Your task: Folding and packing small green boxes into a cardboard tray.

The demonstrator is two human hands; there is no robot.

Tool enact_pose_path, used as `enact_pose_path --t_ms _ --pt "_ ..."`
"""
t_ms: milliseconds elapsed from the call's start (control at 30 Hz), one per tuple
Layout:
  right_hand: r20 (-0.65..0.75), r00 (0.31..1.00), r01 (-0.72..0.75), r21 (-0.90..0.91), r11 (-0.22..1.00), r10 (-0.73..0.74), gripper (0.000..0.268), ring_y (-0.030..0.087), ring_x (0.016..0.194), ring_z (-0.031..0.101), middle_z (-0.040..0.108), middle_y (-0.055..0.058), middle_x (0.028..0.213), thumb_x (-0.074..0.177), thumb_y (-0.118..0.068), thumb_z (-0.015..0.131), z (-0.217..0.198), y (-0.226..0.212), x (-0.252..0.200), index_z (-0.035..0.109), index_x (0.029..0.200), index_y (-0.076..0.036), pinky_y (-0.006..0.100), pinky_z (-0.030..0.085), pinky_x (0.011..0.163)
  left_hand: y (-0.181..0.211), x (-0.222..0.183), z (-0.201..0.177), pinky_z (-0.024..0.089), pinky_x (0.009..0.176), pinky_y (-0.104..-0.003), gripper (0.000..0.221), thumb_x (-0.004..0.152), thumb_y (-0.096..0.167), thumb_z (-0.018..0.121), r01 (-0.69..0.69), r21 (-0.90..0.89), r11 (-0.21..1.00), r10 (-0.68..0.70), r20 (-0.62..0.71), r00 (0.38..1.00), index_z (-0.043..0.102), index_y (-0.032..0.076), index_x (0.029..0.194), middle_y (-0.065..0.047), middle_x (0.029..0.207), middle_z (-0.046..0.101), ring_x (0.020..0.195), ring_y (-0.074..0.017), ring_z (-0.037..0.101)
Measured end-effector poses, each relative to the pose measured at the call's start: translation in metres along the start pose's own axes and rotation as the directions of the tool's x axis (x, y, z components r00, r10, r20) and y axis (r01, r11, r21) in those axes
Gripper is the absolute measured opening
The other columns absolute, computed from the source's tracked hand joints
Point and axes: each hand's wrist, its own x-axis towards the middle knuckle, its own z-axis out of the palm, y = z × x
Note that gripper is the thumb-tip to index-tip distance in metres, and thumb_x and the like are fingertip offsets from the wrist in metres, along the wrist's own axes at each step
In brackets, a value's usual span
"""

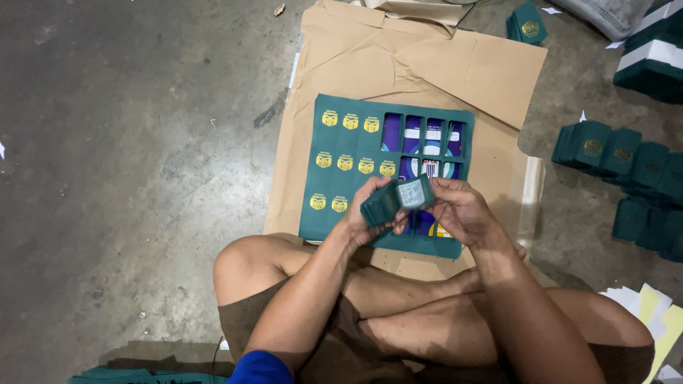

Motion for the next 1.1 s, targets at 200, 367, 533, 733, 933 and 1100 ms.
enact_pose_path --t_ms 200,367,533,733,933,1100 --pt "-0.063 0.998 0.002 -0.048 0.999 -0.005 0.028 0.018 0.096 0.066 0.074 0.009 0.106 0.103 -0.018 0.055 0.03 -0.014 -0.005 0.069 0.115 0.003 0.034 0.051 0.093 0.002 0.001 0.005 0.054 0.063 -0.038 0.063 0.104 0.052 0.037 0.021 0.018 1.0 -0.02 -0.029 0.999 0.061 -0.006 0.105 -0.014 0.073 0.063 0.064 -0.029 0.064" --pt "-0.059 0.991 0.067 -0.572 0.817 -0.123 0.031 0.014 0.1 0.063 0.07 0.005 0.102 0.102 -0.026 0.06 0.036 -0.011 -0.009 0.073 0.12 -0.004 0.032 0.051 0.092 -0.005 0.004 0.012 0.053 0.069 -0.043 0.05 0.105 0.045 0.035 -0.056 0.518 0.854 0.332 -0.458 0.824 0.057 0.001 0.111 -0.016 0.086 0.068 0.072 -0.032 0.066" --pt "-0.078 0.994 0.019 -0.586 0.81 -0.079 0.028 0.011 0.098 0.064 0.064 -0.002 0.105 0.097 -0.028 0.065 0.042 0.014 0.006 0.067 0.118 -0.01 0.031 0.057 0.086 -0.005 -0.002 0.02 0.053 0.078 -0.038 0.04 0.11 0.037 0.037 -0.096 0.874 0.476 0.637 -0.268 0.722 0.056 0.002 0.113 -0.012 0.094 0.071 0.084 -0.0261 0.069" --pt "0.192 0.956 0.293 -0.533 0.794 -0.224 0.025 0.007 0.096 0.054 0.054 -0.003 0.101 0.094 -0.016 0.079 0.017 0.034 0.008 0.058 0.106 -0.01 0.026 0.052 0.087 -0.012 0.009 0.013 0.049 0.104 -0.035 0.032 0.115 0.031 0.041 -0.425 0.79 0.443 0.674 0.019 0.739 0.054 0.002 0.115 -0.012 0.112 0.063 0.111 -0.0218 0.063" --pt "0.176 0.973 0.216 -0.49 0.845 -0.147 0.026 0.006 0.086 0.051 0.055 -0.006 0.104 0.089 -0.012 0.083 0.028 0.019 0.002 0.058 0.093 -0.007 0.024 0.047 0.074 -0.011 0.009 0.005 0.049 0.104 -0.035 0.029 0.114 0.03 0.045 -0.45 0.685 0.573 0.6 0.023 0.799 0.054 0.002 0.115 -0.011 0.112 0.064 0.111 -0.0201 0.063" --pt "0.116 0.99 0.123 -0.48 0.868 -0.076 0.026 0.006 0.074 0.053 0.055 -0.004 0.084 0.09 -0.015 0.082 0.025 0.023 0.004 0.058 0.086 -0.007 0.023 0.045 0.063 -0.011 0.008 0.012 0.049 0.1 -0.033 0.029 0.113 0.029 0.047 -0.431 0.792 0.433 0.641 0.065 0.765 0.057 0.002 0.114 -0.009 0.112 0.065 0.107 -0.0182 0.061"
